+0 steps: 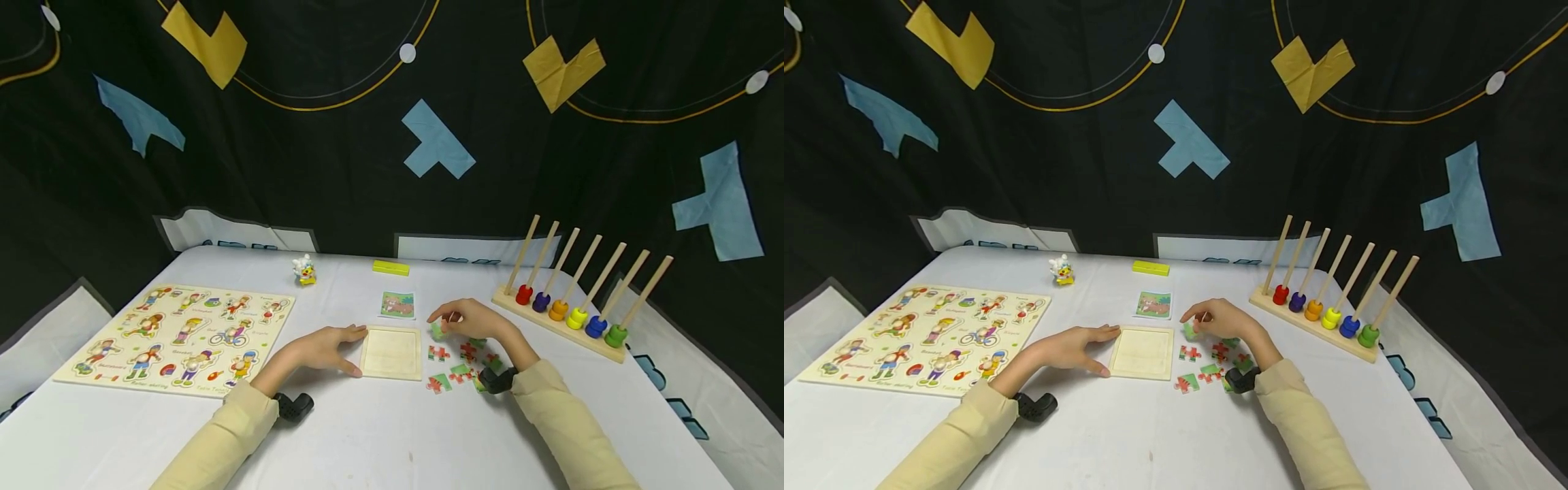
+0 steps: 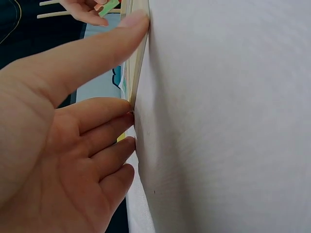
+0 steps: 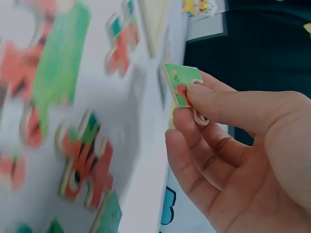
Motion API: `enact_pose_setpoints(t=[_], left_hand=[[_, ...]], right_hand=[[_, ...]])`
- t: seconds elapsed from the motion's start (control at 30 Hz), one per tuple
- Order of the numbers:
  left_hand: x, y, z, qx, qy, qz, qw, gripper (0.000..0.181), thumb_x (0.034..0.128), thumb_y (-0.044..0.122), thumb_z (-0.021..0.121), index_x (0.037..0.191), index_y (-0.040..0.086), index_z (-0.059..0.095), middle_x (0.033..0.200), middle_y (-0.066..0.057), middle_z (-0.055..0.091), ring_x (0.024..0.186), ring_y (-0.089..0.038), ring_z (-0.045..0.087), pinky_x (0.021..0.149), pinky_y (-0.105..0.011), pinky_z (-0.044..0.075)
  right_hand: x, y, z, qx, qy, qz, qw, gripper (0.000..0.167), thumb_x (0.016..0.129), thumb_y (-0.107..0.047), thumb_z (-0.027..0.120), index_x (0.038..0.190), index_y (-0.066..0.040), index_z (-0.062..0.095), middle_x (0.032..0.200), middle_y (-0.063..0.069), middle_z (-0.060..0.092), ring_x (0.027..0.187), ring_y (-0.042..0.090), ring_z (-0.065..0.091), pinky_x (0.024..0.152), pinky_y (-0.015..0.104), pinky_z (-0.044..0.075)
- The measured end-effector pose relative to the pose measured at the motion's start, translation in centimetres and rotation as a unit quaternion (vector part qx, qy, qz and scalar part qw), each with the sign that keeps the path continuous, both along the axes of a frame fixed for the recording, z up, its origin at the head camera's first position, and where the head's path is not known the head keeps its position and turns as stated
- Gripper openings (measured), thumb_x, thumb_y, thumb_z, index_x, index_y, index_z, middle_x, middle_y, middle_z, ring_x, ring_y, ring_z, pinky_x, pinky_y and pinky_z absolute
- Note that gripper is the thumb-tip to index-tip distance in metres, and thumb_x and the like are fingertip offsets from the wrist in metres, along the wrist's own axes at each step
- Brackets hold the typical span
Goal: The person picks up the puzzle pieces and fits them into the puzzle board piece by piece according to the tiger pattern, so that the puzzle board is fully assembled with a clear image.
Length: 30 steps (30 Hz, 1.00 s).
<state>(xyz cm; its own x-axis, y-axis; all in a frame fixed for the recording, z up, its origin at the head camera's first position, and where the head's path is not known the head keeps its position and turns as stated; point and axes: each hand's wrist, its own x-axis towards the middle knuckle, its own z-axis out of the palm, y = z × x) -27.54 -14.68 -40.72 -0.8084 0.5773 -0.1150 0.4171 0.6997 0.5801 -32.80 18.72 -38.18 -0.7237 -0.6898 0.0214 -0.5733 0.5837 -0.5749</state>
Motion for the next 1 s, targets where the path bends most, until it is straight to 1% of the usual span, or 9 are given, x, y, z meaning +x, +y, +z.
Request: enact_pose_setpoints(t=[0.1, 0.17, 0.3, 0.5, 0.6, 0.73, 0.87, 1.0], left_hand=[[0.0, 0.0, 0.1, -0.001, 0.000, 0.000, 1.0000, 0.086, 0.0772, 0.033, 0.081, 0.145, -0.001, 0.040, 0.153, -0.014, 0.032, 0.142, -0.033, 0.024, 0.114, -0.049, 0.021], [0.1, 0.0, 0.1, -0.001, 0.001, 0.001, 1.0000, 0.086, 0.0773, 0.033, 0.081, 0.145, -0.001, 0.040, 0.153, -0.014, 0.032, 0.142, -0.033, 0.024, 0.114, -0.049, 0.021], [0.2, 0.0, 0.1, 0.001, -0.001, 0.001, 1.0000, 0.086, 0.0776, 0.033, 0.080, 0.145, -0.002, 0.040, 0.153, -0.014, 0.031, 0.142, -0.033, 0.024, 0.114, -0.049, 0.020], [0.4, 0.1, 0.4, 0.004, 0.000, 0.001, 1.0000, 0.085, 0.0777, 0.031, 0.081, 0.144, -0.002, 0.040, 0.153, -0.014, 0.032, 0.142, -0.033, 0.024, 0.114, -0.049, 0.021], [0.4, 0.1, 0.4, 0.003, 0.001, 0.001, 1.0000, 0.085, 0.0779, 0.031, 0.081, 0.144, -0.002, 0.040, 0.153, -0.014, 0.032, 0.142, -0.033, 0.025, 0.114, -0.049, 0.021], [0.3, 0.1, 0.3, 0.001, 0.000, 0.005, 1.0000, 0.085, 0.0774, 0.032, 0.081, 0.144, -0.001, 0.040, 0.153, -0.013, 0.032, 0.142, -0.031, 0.025, 0.114, -0.048, 0.021], [0.1, 0.0, 0.1, 0.003, -0.003, 0.008, 1.0000, 0.086, 0.0770, 0.033, 0.081, 0.144, -0.001, 0.041, 0.153, -0.012, 0.032, 0.142, -0.031, 0.025, 0.114, -0.048, 0.021], [0.1, 0.0, 0.0, 0.005, -0.006, 0.005, 1.0000, 0.085, 0.0775, 0.033, 0.081, 0.144, -0.001, 0.040, 0.153, -0.012, 0.032, 0.142, -0.032, 0.024, 0.114, -0.048, 0.021]], right_hand=[[0.3, -0.3, -0.2, -0.022, -0.001, -0.001, 0.9998, 0.022, 0.094, -0.010, 0.062, 0.115, -0.010, 0.070, 0.114, 0.004, 0.066, 0.084, 0.018, 0.054, 0.072, 0.030, 0.047], [0.5, -0.5, -0.4, -0.031, -0.001, -0.001, 0.9995, 0.022, 0.094, -0.009, 0.062, 0.114, -0.011, 0.070, 0.112, 0.003, 0.066, 0.084, 0.017, 0.054, 0.073, 0.030, 0.048], [0.7, -0.9, -0.9, -0.034, 0.003, 0.000, 0.9994, 0.021, 0.094, -0.008, 0.061, 0.113, -0.012, 0.070, 0.102, 0.002, 0.067, 0.082, 0.016, 0.056, 0.072, 0.030, 0.049], [1.3, -1.8, -0.9, -0.044, -0.006, -0.013, 0.9989, 0.019, 0.093, -0.011, 0.063, 0.110, -0.013, 0.071, 0.100, 0.000, 0.070, 0.088, 0.016, 0.061, 0.078, 0.034, 0.049], [1.5, -2.4, -0.7, -0.051, -0.015, -0.019, 0.9984, 0.018, 0.093, -0.011, 0.064, 0.109, -0.013, 0.071, 0.092, 0.000, 0.072, 0.083, 0.016, 0.062, 0.072, 0.032, 0.049], [1.7, -3.4, -0.5, -0.068, -0.024, -0.019, 0.9972, 0.015, 0.092, -0.010, 0.066, 0.106, -0.011, 0.070, 0.083, 0.001, 0.072, 0.077, 0.020, 0.065, 0.064, 0.028, 0.048], [1.9, -4.4, -0.5, -0.088, -0.028, -0.027, 0.9953, 0.013, 0.091, -0.008, 0.066, 0.104, -0.008, 0.070, 0.083, 0.003, 0.072, 0.078, 0.023, 0.068, 0.064, 0.027, 0.050], [2.0, -5.5, -0.8, -0.089, -0.025, -0.050, 0.9945, 0.012, 0.090, -0.007, 0.067, 0.102, -0.010, 0.069, 0.085, 0.001, 0.070, 0.076, 0.015, 0.065, 0.062, 0.026, 0.050]])
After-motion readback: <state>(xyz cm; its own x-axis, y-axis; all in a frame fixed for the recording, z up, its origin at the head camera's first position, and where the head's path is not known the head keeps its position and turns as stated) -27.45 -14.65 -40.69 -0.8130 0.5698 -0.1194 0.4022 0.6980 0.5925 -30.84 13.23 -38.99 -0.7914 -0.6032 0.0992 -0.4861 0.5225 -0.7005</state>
